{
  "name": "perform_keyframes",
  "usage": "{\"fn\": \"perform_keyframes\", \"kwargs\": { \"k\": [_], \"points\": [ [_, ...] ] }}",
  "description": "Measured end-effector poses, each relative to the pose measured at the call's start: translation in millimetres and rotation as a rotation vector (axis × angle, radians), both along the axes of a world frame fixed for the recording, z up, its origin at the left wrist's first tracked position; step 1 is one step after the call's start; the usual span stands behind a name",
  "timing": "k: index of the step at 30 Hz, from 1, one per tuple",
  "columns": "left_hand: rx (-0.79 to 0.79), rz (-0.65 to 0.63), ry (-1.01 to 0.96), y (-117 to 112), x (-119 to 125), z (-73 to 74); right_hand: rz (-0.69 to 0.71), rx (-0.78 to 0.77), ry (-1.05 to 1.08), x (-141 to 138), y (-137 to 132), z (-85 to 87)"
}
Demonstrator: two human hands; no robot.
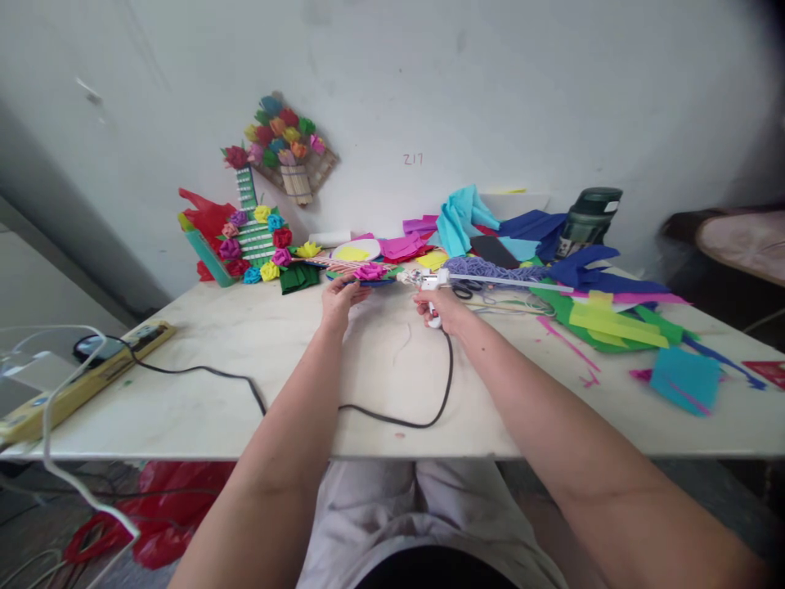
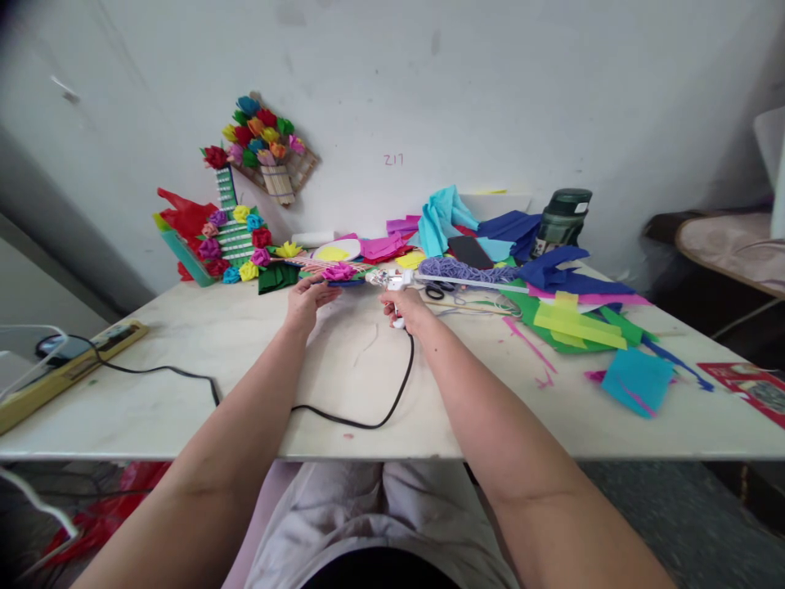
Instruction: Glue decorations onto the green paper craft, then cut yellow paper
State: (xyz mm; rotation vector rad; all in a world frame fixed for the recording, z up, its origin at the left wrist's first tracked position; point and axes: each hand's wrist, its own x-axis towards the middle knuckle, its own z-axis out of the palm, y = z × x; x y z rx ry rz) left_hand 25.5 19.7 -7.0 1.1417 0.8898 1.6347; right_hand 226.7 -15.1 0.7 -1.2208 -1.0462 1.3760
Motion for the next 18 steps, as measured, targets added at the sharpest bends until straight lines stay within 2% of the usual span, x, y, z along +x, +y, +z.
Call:
{"fn": "perform_keyframes", "kwargs": {
  "k": [18],
  "points": [
    [-0.007, 0.005, -0.012, -0.5, 1.2, 0.5, 0.040, 0.012, -0.010, -5.6, -6.7, 6.2]
  ]
}}
